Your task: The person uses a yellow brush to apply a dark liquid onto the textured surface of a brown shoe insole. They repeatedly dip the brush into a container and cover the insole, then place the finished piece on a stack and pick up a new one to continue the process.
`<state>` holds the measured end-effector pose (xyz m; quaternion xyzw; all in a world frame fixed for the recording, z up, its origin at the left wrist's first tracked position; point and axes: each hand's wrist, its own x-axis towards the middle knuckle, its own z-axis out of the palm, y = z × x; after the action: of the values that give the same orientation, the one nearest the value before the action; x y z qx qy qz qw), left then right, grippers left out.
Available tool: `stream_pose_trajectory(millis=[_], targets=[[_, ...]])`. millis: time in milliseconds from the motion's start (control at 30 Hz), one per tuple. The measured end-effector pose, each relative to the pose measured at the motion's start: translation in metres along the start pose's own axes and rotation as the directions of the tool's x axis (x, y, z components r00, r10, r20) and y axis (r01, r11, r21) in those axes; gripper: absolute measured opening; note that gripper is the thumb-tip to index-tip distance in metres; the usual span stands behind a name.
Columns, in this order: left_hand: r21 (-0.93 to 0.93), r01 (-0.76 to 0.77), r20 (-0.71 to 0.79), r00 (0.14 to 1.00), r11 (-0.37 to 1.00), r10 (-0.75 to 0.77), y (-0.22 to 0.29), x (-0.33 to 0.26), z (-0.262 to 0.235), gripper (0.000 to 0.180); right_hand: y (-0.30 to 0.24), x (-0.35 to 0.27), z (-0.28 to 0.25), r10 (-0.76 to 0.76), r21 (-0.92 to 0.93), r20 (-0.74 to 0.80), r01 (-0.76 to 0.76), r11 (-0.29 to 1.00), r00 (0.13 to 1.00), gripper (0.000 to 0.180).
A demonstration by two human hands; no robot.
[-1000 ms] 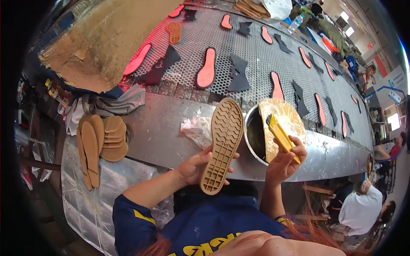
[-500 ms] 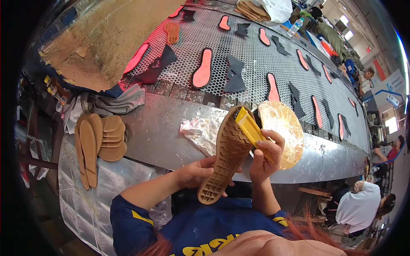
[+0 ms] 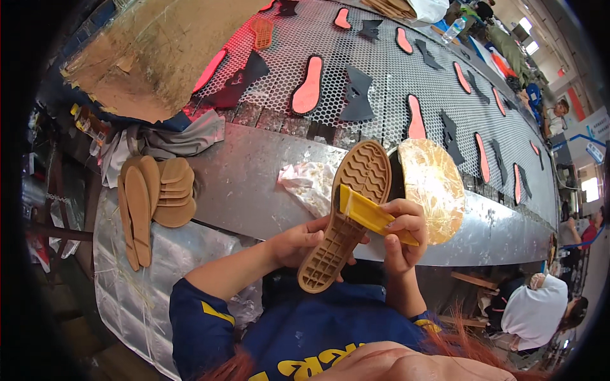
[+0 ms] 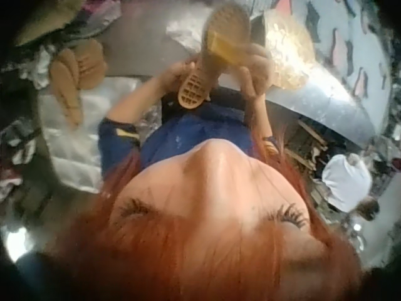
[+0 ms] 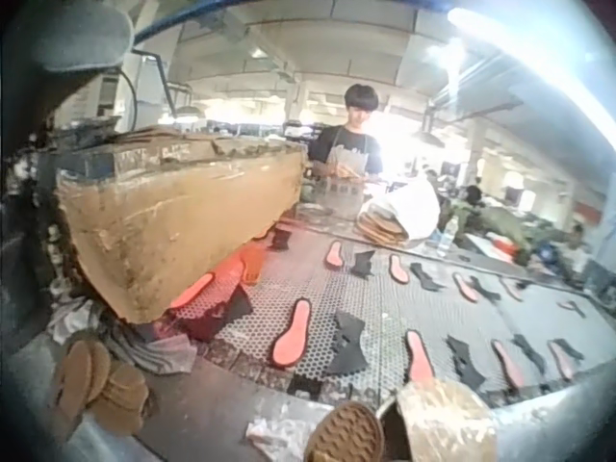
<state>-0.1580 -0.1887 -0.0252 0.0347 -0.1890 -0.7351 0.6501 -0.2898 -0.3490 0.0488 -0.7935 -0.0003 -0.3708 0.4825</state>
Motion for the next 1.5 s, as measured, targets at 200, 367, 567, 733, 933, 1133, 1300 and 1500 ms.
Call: stream_pose_trajectory(millis=[200,367,567,733,933,1133,1300,1500], targets=[[-0.072,-0.034,-0.048,0.998,0.997,0.03,-0.007,-0.005,-0.013,0.071,-0.004,-0.01,0.005,0.049,0.047,0.025,-0.05,0.998,0.998,0.018],[-0.024,-0.14,-0.117,0.984,0.99,0.136,-0.001,0.004,-0.001,0.075,-0.004,-0.025,0.011,0.07,0.045,0.059,-0.073,0.996,0.996,0.019],[0.013,-0.265,-0.192,0.946,0.964,0.262,-0.002,0.011,-0.004,0.078,-0.016,-0.026,0.018,-0.006,0.036,0.14,0.002,0.999,0.99,0.023],[-0.027,-0.286,-0.228,0.935,0.958,0.272,-0.001,0.011,-0.008,0.077,-0.028,-0.022,0.013,-0.017,0.004,0.247,0.016,1.0,0.969,0.028],[-0.064,-0.288,-0.258,0.93,0.956,0.263,0.0,0.011,-0.005,0.077,-0.032,-0.027,0.012,0.029,0.12,0.256,-0.061,0.991,0.966,0.022],[-0.038,-0.285,-0.275,0.924,0.958,0.264,-0.001,0.01,-0.009,0.078,-0.018,-0.027,0.011,0.167,0.409,0.247,-0.259,0.875,0.955,0.018],[-0.032,-0.267,-0.246,0.936,0.963,0.251,0.002,0.01,-0.008,0.079,-0.014,-0.009,-0.001,0.311,0.415,0.375,-0.458,0.786,0.874,0.016],[-0.056,-0.238,-0.253,0.943,0.97,0.217,-0.003,0.011,-0.01,0.077,0.001,0.003,0.002,0.26,0.538,0.441,-0.485,0.689,0.859,0.013]])
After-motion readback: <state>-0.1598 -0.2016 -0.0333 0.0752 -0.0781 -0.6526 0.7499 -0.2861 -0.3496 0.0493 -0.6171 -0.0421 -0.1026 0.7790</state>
